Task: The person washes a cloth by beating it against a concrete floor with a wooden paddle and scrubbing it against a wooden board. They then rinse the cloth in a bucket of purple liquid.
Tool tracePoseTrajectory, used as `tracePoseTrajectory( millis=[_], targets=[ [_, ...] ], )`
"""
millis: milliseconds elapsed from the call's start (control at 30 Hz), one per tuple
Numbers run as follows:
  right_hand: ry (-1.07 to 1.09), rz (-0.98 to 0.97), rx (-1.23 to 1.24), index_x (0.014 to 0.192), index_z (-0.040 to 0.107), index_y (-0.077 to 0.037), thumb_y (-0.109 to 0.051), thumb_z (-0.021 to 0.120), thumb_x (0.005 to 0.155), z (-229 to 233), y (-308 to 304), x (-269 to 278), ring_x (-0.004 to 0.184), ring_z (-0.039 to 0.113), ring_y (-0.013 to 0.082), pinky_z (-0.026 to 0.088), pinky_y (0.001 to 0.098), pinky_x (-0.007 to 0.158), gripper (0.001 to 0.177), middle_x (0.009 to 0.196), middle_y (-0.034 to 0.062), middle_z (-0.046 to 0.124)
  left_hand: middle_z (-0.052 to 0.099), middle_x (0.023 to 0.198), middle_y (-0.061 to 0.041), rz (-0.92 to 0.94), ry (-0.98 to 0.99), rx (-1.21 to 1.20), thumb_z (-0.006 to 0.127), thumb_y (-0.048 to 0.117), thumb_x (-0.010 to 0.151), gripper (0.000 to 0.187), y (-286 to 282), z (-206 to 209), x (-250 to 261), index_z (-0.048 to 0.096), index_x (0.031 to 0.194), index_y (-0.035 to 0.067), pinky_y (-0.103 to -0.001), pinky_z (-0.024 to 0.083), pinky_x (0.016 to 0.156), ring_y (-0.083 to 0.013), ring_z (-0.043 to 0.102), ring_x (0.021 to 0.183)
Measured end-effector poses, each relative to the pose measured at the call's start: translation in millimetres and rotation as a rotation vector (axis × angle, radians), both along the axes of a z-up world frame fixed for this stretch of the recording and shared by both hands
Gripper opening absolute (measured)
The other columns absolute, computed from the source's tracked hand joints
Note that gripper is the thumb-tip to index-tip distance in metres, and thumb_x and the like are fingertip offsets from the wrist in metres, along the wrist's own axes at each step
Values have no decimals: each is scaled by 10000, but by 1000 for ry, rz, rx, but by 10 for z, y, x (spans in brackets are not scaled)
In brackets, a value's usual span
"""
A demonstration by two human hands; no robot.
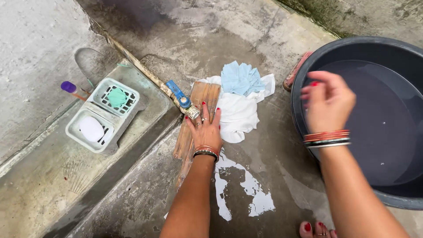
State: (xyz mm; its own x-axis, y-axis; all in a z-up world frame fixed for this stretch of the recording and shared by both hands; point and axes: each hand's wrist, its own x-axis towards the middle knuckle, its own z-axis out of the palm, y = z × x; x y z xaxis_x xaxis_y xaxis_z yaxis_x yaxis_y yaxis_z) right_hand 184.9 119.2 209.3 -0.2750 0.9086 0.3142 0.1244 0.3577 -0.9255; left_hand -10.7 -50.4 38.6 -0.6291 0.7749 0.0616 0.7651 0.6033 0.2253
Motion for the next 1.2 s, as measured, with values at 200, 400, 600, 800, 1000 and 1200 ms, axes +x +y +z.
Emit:
tracePoseTrajectory(
  millis=[200, 400, 600, 800, 1000, 1200],
  targets=[
    [-550, 72, 768, 1133, 763, -60, -200, 828, 561, -1087, -318, -1043, 909, 697, 407, 562, 466, 815, 592, 1058, 190, 754, 170, 1721, -209, 77, 148, -2, 606, 126, 896, 812, -14, -194, 42, 302, 1616, 349, -698, 100, 1163, -403, 407, 1425],
    [-695, 232, 148, 1022, 815, -156, -50, 758, 795, -1581, 28, -1053, 973, 692, 398, 542, 461, 880, 257, 1044, 222, 715, 395, 1472, -202, 184, -264, -328, 670, 339, 891, 931, -172, 761, -25, 135, 1651, 391, -762, 190, 1099, -473, 168, 1554],
    [-255, -96, 451, 967, 746, -33, 26, 674, 910, -611, 658, -1239, 871, 704, 369, 540, 446, 800, 109, 942, 200, 727, 234, 1607, -217, 293, -90, -61, 763, 322, 760, 896, -637, 550, 325, 301, 1527, 323, -682, 262, 1015, -482, 225, 1419],
    [-139, 177, 806, 1044, 716, 11, 97, 637, 986, 534, 505, -1134, 1015, 702, 334, 562, 406, 892, 130, 1052, 194, 684, 387, 1550, -159, 299, -20, 280, 689, 162, 784, 743, -371, 506, 609, 455, 1489, 146, -576, 271, 1135, -378, 348, 1403],
    [-599, 430, 340, 1019, 787, -103, -104, 776, 746, 238, -328, -469, 755, 721, 290, 559, 390, 728, 273, 925, 154, 743, 467, 1527, -168, 294, -246, 730, 578, 129, 933, 480, 14, 689, 605, 516, 1406, 71, -529, 300, 1190, -405, 368, 1425],
    [-164, -294, 128, 1024, 779, -51, -3, 606, 1023, -459, 536, 420, 836, 694, 112, 546, 288, 762, 179, 909, 26, 745, 432, 1523, -223, -70, -139, 527, 630, 174, 870, 591, 175, 429, 668, 520, 1431, 27, -561, 252, 1129, -442, 340, 1409]
  ],
)
